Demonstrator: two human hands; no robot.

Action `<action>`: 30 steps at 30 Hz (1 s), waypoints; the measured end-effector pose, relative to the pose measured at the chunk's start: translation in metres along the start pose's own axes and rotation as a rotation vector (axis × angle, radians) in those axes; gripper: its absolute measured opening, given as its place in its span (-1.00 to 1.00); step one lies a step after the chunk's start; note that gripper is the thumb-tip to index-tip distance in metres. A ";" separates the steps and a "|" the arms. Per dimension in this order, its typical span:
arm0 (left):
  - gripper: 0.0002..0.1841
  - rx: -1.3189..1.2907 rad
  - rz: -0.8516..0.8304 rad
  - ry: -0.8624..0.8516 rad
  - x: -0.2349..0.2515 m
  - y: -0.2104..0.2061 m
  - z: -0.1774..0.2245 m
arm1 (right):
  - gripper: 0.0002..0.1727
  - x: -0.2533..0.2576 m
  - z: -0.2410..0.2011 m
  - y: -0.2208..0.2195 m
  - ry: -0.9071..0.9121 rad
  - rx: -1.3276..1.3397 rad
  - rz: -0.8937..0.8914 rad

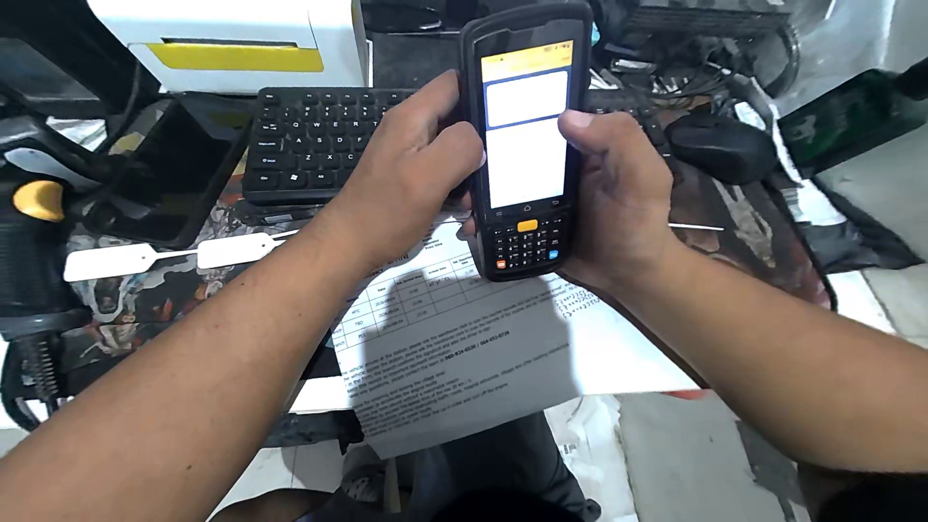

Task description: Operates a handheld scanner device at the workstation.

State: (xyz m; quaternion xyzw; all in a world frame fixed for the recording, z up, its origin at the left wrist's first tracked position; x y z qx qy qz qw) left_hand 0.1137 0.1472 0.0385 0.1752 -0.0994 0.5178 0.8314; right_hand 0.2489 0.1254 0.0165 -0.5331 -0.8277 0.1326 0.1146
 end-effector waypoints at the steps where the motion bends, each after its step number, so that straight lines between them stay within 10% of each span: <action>1: -0.57 -0.002 0.000 0.002 0.000 0.001 -0.001 | -0.49 0.000 0.001 0.000 -0.005 0.003 0.004; 14: -0.49 0.092 0.048 0.055 0.002 0.005 -0.001 | -0.60 -0.003 0.002 0.001 -0.046 -0.089 0.075; 17: -0.49 0.191 0.211 -0.096 0.001 0.041 0.022 | -0.53 -0.004 0.000 -0.006 -0.051 -0.098 0.040; 19: -0.88 0.196 0.425 -0.283 -0.011 0.078 0.050 | -0.48 -0.005 -0.001 -0.009 -0.063 -0.092 0.049; 24: -0.78 0.184 0.787 -0.516 -0.087 0.167 0.085 | -0.42 -0.005 -0.001 0.000 -0.092 -0.129 0.101; 28: -0.88 0.280 0.852 -0.345 -0.165 0.218 0.097 | -0.43 -0.001 0.001 0.003 -0.099 -0.213 0.149; 30: -0.62 0.488 0.708 -0.146 -0.182 0.220 0.086 | -0.47 0.003 -0.005 0.010 -0.059 -0.278 0.167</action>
Point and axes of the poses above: each hand's wrist, its own x-axis towards the middle knuckle, its own y-axis out of the back of the hand, z = x × y, the point moved 8 cm from there along x, towards the middle knuckle, and after that the axes turned 1 degree about -x, right-handed, at the moved point
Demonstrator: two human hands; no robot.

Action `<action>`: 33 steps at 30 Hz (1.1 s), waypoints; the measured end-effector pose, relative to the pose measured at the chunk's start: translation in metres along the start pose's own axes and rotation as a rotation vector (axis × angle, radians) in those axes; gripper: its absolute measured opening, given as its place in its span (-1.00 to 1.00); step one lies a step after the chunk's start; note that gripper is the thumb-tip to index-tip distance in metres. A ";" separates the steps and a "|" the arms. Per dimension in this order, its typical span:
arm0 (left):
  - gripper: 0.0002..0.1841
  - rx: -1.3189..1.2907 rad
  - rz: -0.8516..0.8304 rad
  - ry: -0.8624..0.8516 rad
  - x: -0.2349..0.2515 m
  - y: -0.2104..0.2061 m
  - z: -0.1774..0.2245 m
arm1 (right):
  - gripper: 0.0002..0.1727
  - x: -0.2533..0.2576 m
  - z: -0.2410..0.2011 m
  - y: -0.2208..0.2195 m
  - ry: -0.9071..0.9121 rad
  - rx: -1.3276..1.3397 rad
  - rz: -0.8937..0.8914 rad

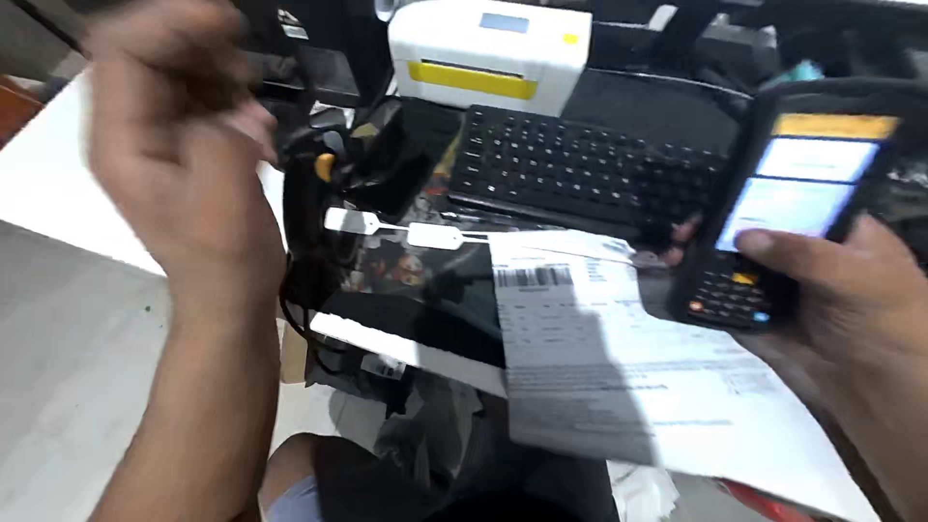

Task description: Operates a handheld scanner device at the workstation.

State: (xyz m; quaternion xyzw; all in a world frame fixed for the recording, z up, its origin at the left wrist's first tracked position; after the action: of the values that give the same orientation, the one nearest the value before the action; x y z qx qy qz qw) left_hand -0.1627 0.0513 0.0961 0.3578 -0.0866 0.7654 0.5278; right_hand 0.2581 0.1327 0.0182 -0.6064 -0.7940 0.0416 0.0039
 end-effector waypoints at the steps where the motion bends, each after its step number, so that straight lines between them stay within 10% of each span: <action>1: -0.59 0.124 -0.154 0.023 -0.008 -0.009 -0.003 | -0.48 0.003 -0.001 0.005 0.002 -0.050 0.003; 6: -0.54 0.503 -0.756 0.006 -0.046 -0.078 -0.029 | -0.43 0.011 -0.015 -0.001 -0.166 -0.042 -0.030; 21: -0.65 0.643 -0.778 -0.088 -0.056 -0.105 -0.034 | -0.43 0.089 -0.077 -0.092 -0.326 0.019 -0.130; 28: -0.51 0.651 -0.855 0.423 -0.040 -0.103 -0.003 | -0.53 0.079 -0.155 -0.182 -0.504 0.426 -0.296; 33: -0.45 0.573 -0.638 0.777 -0.108 0.001 0.088 | -0.42 0.072 -0.188 -0.293 -0.592 0.317 -0.541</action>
State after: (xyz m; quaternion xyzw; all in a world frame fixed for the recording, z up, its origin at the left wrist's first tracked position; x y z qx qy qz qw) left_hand -0.1032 -0.0744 0.0919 0.1875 0.4365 0.6365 0.6076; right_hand -0.0322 0.1369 0.2234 -0.3300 -0.8751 0.3329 -0.1201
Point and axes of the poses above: each hand's wrist, its own x-axis towards the middle knuckle, its own y-axis out of the back of the hand, z = x × y, the point moved 8 cm from there along x, towards the middle knuckle, and after that the axes turned 1 degree about -x, right-handed, at the moved point
